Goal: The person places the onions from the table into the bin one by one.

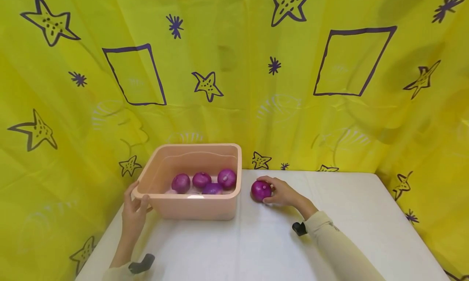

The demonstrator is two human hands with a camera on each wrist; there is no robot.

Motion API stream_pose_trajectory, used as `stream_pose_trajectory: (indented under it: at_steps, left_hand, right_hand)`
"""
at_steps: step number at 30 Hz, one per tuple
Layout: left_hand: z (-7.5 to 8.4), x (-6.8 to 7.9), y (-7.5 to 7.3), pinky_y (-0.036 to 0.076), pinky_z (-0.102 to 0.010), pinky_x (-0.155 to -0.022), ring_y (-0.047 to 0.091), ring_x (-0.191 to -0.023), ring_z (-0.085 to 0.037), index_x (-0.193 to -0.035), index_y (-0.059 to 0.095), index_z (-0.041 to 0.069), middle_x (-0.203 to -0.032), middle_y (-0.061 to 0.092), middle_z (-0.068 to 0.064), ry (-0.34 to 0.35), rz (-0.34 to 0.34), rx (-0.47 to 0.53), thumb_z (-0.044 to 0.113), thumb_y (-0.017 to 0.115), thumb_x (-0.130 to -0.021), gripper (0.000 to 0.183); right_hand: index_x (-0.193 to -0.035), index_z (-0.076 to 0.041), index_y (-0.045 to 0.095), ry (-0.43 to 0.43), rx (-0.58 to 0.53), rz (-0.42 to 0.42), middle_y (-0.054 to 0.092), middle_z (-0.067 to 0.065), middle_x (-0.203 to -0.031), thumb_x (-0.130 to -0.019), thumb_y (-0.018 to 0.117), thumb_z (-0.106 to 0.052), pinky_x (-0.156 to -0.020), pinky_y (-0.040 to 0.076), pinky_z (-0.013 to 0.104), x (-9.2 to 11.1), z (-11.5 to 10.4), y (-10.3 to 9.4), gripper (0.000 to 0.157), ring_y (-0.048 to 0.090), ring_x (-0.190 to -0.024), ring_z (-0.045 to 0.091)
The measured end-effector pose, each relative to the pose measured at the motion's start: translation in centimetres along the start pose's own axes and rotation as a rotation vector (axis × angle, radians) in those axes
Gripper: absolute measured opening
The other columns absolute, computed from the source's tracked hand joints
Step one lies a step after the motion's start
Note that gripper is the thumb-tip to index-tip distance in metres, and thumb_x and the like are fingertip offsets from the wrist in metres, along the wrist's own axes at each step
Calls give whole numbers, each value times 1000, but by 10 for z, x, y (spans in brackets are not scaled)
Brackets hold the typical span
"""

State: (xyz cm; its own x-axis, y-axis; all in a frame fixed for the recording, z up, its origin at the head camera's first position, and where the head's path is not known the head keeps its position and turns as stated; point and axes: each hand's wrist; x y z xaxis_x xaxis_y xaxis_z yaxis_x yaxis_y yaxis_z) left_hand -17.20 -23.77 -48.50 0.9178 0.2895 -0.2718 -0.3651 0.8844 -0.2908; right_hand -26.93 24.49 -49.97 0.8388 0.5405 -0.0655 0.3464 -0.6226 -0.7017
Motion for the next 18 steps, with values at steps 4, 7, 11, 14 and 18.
stream_pose_trajectory:
  at_steps: [4, 7, 11, 14, 18]
  left_hand:
    - [0, 0, 0, 54, -15, -82, 58, -124, -32, -158, 29, 26, -158, 43, -15, -8, 2, 5, 31, 61, -104, 62]
    - [1, 0, 0, 53, -12, -81, 58, -124, -33, -158, 29, 26, -158, 43, -16, -4, 4, 5, 31, 61, -104, 62]
    - [2, 0, 1, 52, -12, -83, 58, -124, -35, -158, 29, 24, -158, 43, -17, 9, 4, -6, 30, 60, -105, 62]
    - [2, 0, 1, 53, -15, -83, 59, -123, -36, -158, 29, 24, -157, 43, -17, 19, 5, -5, 28, 60, -105, 61]
    - [2, 1, 0, 53, -12, -81, 59, -122, -36, -158, 30, 24, -158, 42, -16, 27, 3, 0, 26, 60, -105, 61]
  right_hand:
    - [-147, -9, 50, 0, -10, 6, 60, 21, -133, -85, 84, -10, -88, 54, 44, -1, 1, 1, 71, 61, -103, 30]
    - [-145, -9, 51, -6, -3, 10, 62, 20, -128, -84, 85, -11, -86, 56, 42, -2, 0, 0, 70, 62, -99, 27]
    - [-141, -9, 53, -12, 23, 2, 64, 15, -120, -82, 87, -13, -83, 57, 38, -5, 0, -3, 69, 61, -93, 24]
    - [-140, -8, 54, -28, 38, -12, 64, 14, -121, -81, 88, -14, -83, 58, 38, -7, -3, -10, 69, 61, -95, 24]
    - [-140, -5, 54, -47, 52, -12, 65, 14, -120, -82, 87, -15, -82, 59, 41, -9, -14, -26, 68, 62, -98, 26]
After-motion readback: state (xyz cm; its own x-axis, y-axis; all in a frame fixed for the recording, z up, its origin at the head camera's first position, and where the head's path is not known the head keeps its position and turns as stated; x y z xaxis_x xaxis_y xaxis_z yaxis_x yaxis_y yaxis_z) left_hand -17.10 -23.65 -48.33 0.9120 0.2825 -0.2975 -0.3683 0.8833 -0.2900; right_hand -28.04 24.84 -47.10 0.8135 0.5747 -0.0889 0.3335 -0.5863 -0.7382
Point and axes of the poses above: each hand's wrist, its own x-axis away from the middle knuckle, its own y-axis out of the palm, z = x × y
